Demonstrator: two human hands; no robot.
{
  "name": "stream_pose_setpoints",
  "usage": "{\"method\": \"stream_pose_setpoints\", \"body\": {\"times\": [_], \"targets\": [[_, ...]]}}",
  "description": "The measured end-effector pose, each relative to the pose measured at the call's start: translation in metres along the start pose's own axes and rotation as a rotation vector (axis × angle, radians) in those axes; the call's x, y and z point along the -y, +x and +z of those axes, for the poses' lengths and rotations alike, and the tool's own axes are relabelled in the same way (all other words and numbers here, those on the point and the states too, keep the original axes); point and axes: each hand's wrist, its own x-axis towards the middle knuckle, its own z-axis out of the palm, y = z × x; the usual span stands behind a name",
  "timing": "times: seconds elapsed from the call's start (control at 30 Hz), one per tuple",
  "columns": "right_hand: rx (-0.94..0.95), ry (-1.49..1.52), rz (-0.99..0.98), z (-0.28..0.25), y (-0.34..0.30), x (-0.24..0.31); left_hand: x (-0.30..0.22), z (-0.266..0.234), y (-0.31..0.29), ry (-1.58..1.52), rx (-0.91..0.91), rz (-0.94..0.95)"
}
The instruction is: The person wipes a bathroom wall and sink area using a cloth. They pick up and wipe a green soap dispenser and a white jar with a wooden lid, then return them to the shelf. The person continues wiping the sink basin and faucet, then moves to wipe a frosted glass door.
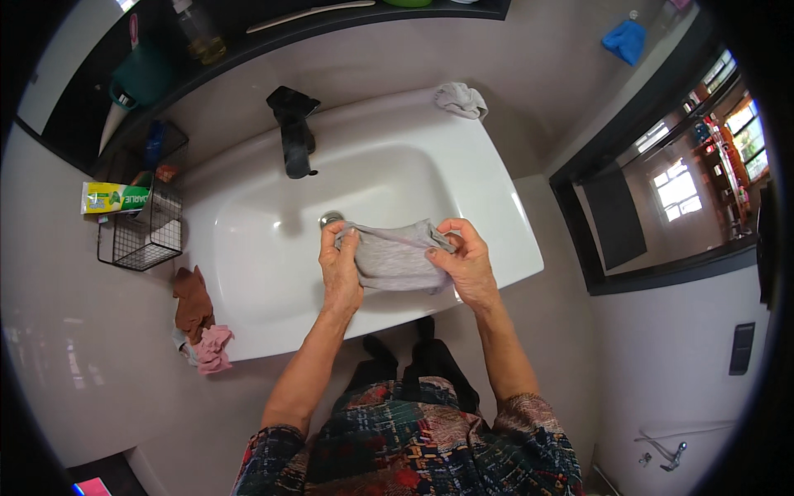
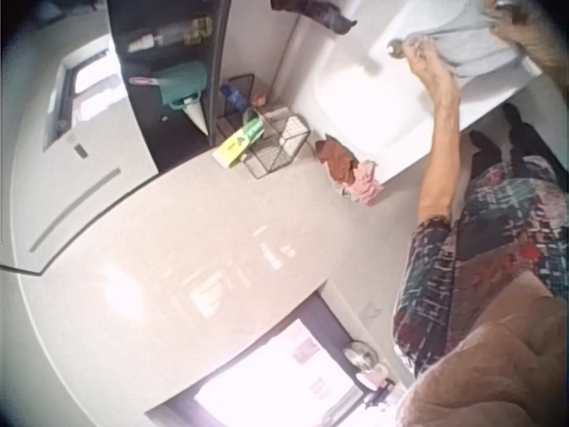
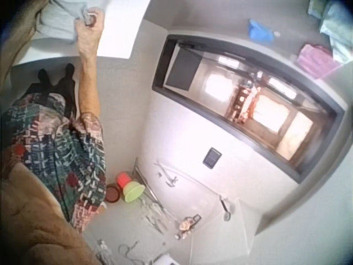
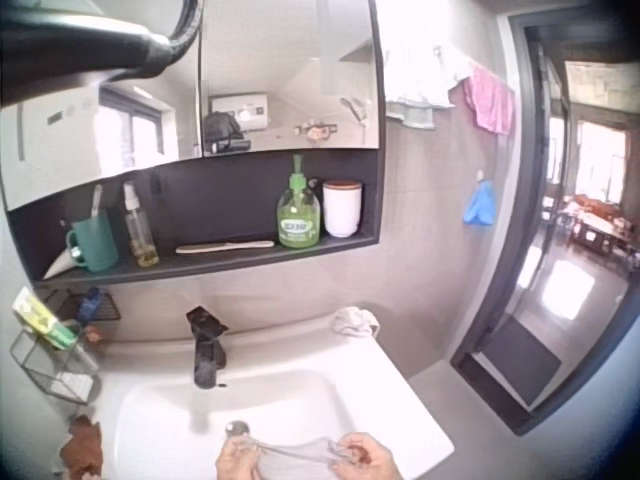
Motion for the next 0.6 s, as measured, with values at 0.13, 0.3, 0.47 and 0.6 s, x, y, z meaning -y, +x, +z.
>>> {"method": "stream_pose_setpoints", "body": {"times": [0.13, 0.3, 0.47, 0.6], "targets": [[-0.164, 0.024, -0.068, -0.047, 0.000, 0.034, -0.018, 0.029, -0.019, 0.075, 0.173, -0.187], [-0.329, -1.134, -0.309, -0.133, 0.008, 0.020, 0.013, 0.061, -0.019, 0.273, 0.059, -0.150], [-0.065, -1.558, -0.414, -0.141, 0.007, -0.005, 0.049, 0.033, -0.026, 0.665, 0.000, 0.160], [0.092, -1.656, -0.478, -0.139, 0.025, -0.030, 0.048, 0.019, -0.051, 1.119, -0.018, 0.547]]}}
